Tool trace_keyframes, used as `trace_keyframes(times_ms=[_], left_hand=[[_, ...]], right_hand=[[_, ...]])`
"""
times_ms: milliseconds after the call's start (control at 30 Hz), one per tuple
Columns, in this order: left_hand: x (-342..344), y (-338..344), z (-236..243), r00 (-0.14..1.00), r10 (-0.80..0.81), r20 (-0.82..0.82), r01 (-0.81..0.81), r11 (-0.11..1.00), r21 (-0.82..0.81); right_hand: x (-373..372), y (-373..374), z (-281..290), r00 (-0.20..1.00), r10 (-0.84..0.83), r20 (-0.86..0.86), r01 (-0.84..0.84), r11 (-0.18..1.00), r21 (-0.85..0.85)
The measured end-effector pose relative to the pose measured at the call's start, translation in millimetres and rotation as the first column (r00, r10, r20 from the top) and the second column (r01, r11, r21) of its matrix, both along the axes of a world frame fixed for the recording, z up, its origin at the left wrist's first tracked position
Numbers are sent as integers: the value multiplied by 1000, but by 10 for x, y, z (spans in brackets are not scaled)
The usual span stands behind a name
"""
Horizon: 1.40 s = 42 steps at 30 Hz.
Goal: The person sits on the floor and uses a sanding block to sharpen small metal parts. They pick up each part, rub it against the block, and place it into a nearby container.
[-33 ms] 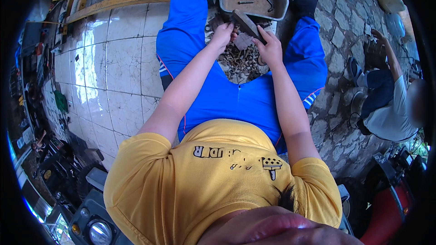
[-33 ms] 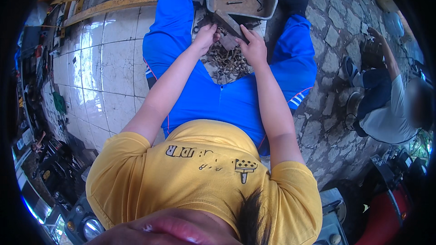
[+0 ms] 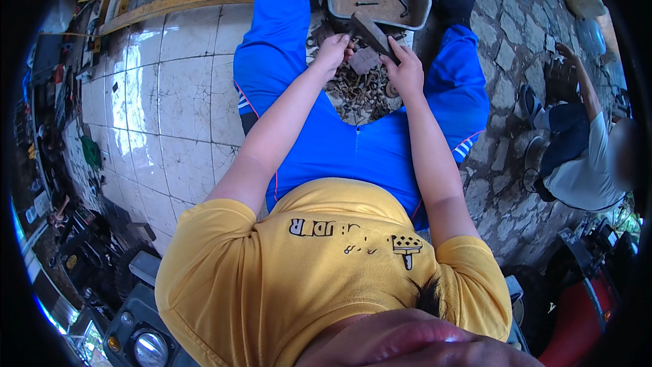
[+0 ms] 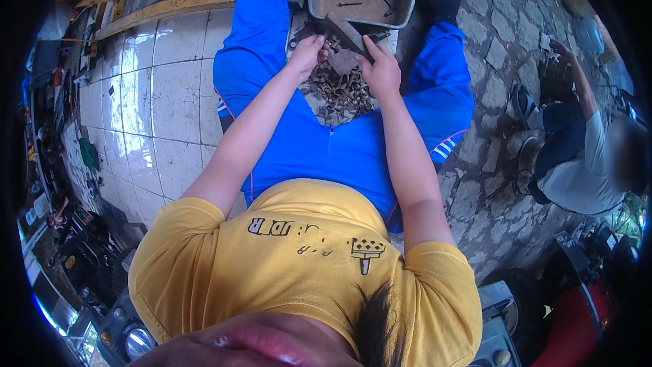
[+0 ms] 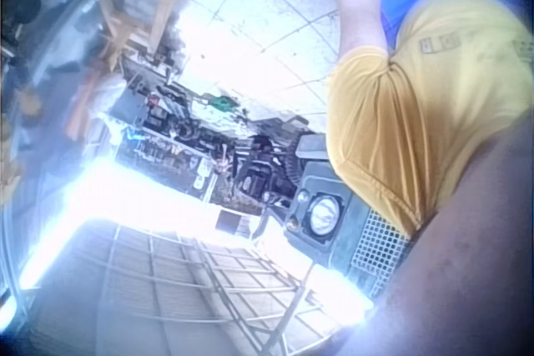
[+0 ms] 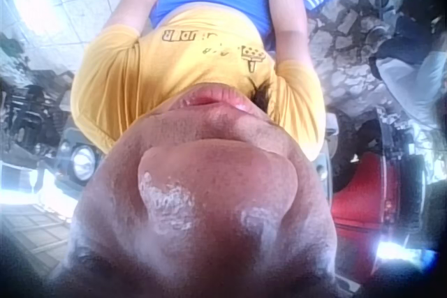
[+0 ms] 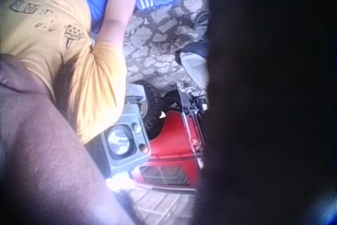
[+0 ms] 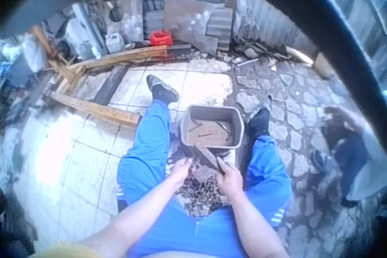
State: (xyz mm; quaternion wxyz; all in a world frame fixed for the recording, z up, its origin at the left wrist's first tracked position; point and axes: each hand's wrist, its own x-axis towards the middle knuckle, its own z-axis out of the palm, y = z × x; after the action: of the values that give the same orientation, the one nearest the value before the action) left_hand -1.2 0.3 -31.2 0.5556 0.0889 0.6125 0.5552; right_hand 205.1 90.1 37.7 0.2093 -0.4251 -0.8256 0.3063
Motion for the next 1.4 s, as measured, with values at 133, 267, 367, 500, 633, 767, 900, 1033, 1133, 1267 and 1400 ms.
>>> trace_keyframes(times_ms=[133,267,367,500,633,767,900,1033,1133,1267,1400], left_hand=[[-5,40,63,999,-14,-47,14,1000,-8],[-110,95,-11,1000,-3,-27,3,1000,12],[-117,82,13,998,-26,-52,26,1000,4],[-56,80,84,1000,10,-23,-10,1000,-16],[-21,92,138,998,20,-61,-21,1000,-17],[-91,84,63,997,53,-47,-53,999,15],[-54,80,163,999,34,-29,-35,999,-12],[-44,75,229,999,42,-25,-43,998,-43],[-52,82,196,999,21,-49,-22,1000,-15],[-61,41,196,999,48,-20,-48,999,-21],[-66,76,215,998,47,-37,-48,999,-23]], right_hand=[[29,20,17,1000,-21,9,19,994,108],[-72,64,-60,994,-63,95,56,995,81],[-16,122,-104,996,-79,36,77,995,67],[-13,106,-94,999,-19,-27,20,999,42],[-33,92,-105,995,-73,61,71,997,25],[-45,98,-126,999,-41,11,41,999,16],[-19,142,-143,996,-88,7,88,996,17],[31,85,-149,1000,4,-23,-3,999,43],[-9,158,-277,987,-158,39,159,987,-19],[5,78,-125,991,83,-107,-78,996,45],[-51,154,-236,986,-140,89,143,989,-34]])
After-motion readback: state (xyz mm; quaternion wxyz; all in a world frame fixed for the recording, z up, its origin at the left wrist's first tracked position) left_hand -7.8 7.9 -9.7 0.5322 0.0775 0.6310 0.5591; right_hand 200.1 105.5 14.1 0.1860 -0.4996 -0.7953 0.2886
